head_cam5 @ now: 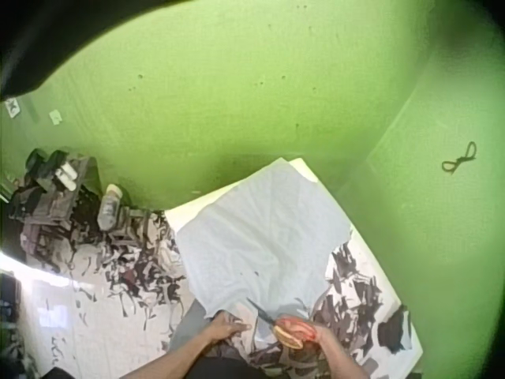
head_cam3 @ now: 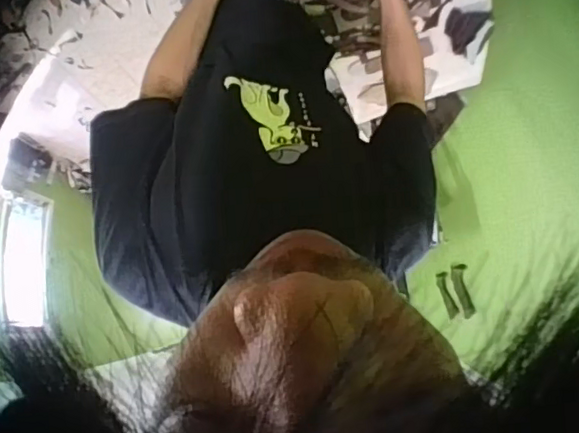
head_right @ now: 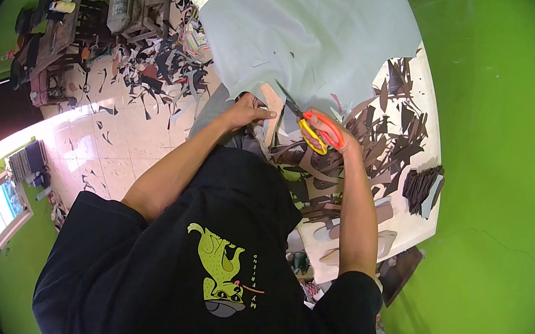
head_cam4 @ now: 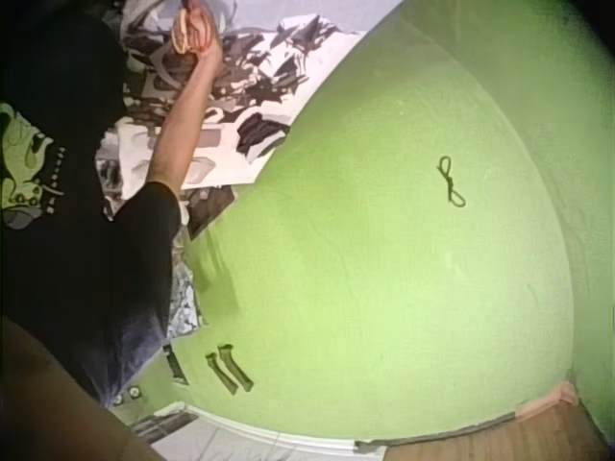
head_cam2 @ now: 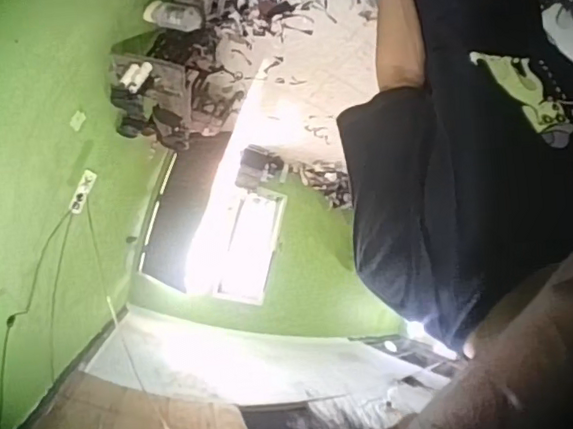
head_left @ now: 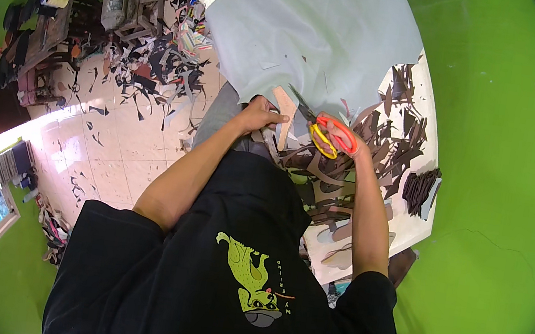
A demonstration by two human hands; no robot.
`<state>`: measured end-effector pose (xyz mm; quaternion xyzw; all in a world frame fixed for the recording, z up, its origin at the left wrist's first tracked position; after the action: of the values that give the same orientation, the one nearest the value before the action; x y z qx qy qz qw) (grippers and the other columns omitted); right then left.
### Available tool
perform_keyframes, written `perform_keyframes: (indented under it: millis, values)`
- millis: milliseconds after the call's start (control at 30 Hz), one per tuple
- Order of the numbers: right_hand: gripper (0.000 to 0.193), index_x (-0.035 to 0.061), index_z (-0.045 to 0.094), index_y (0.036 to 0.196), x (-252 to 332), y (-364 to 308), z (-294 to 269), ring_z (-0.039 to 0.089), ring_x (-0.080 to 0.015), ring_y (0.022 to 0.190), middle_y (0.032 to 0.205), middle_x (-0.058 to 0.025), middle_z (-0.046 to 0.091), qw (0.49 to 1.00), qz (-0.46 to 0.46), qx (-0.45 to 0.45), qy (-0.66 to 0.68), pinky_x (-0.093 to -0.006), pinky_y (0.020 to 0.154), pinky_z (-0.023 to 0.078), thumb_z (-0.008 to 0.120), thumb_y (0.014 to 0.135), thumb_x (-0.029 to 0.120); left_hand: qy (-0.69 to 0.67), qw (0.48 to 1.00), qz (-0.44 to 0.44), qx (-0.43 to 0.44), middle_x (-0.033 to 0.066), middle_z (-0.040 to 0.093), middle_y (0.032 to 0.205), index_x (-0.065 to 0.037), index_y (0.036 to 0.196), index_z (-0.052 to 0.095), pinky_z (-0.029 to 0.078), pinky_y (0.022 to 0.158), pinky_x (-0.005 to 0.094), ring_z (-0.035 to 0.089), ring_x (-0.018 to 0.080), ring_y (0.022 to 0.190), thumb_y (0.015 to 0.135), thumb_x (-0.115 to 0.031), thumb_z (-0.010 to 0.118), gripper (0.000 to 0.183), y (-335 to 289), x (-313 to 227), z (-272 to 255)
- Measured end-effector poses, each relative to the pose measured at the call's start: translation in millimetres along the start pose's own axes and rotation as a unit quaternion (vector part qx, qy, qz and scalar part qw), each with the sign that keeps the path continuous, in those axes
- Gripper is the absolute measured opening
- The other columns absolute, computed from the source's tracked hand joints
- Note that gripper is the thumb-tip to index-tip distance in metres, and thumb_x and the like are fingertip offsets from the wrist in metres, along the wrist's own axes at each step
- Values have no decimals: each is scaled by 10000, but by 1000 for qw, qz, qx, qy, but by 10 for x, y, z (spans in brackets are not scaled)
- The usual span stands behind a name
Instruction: Cutting out synthetic shoe material parts using scissors.
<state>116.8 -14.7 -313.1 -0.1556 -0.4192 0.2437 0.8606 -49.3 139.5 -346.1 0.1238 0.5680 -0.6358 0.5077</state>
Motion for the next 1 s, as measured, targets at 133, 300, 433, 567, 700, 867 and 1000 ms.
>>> perform_keyframes:
  millis: [133,300,433,567,700,867,1000]
  values:
    - [600,38,483,1093,28,52,-25,458,-95,563,727,-42,499,999,-20,33,-34,-232,475,376,540,923,611,-68,998,11,6,-12,623,720,8,931,683,430,529,220,521,56,571,787,-218,838,310,-49,-115,19]
    - [639,29,494,1071,97,57,46,442,-87,533,722,-35,501,999,-8,32,-22,-227,459,364,543,897,642,-76,997,-10,25,-22,606,686,-4,883,696,437,535,214,527,53,586,784,-246,847,302,-50,-91,-6]
    - [659,14,505,1054,137,42,77,409,-67,454,681,-15,493,997,10,-10,-82,-207,417,332,579,881,645,-94,995,-24,16,2,656,792,14,975,685,468,573,211,578,64,649,811,-215,826,314,9,97,-37]
    - [692,6,505,1060,-41,20,-56,400,-59,426,659,-7,485,996,-16,-25,-88,-197,402,322,602,859,661,-185,982,-35,22,43,690,947,32,1084,648,525,652,236,644,100,751,845,-153,789,333,48,136,80]
    - [726,8,505,1049,52,112,49,414,-62,440,665,-11,486,999,-25,-7,-19,-200,410,334,625,822,687,-115,988,-86,48,64,692,990,41,1113,633,556,717,268,672,129,816,858,-123,770,333,143,328,6]
    - [709,10,490,1059,16,194,10,391,-71,388,615,-8,462,999,-47,-14,-10,-200,370,310,573,865,686,-123,988,-81,37,63,690,976,37,1105,635,554,719,259,673,126,835,843,-132,785,346,109,279,-5]
    - [704,-6,508,1048,22,202,-50,380,-64,361,611,-11,480,997,-14,-30,-70,-200,360,307,604,859,665,-113,991,-69,29,55,690,960,24,1079,646,537,679,240,663,110,811,837,-142,793,329,123,301,-36]
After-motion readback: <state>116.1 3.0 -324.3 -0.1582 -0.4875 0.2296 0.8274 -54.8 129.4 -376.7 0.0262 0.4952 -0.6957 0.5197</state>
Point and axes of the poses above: each hand's wrist, its own y-axis towards the middle knuckle, its own z-axis out of the palm, x = y × z, the point moved 4 cm from there along y, towards the middle knuckle
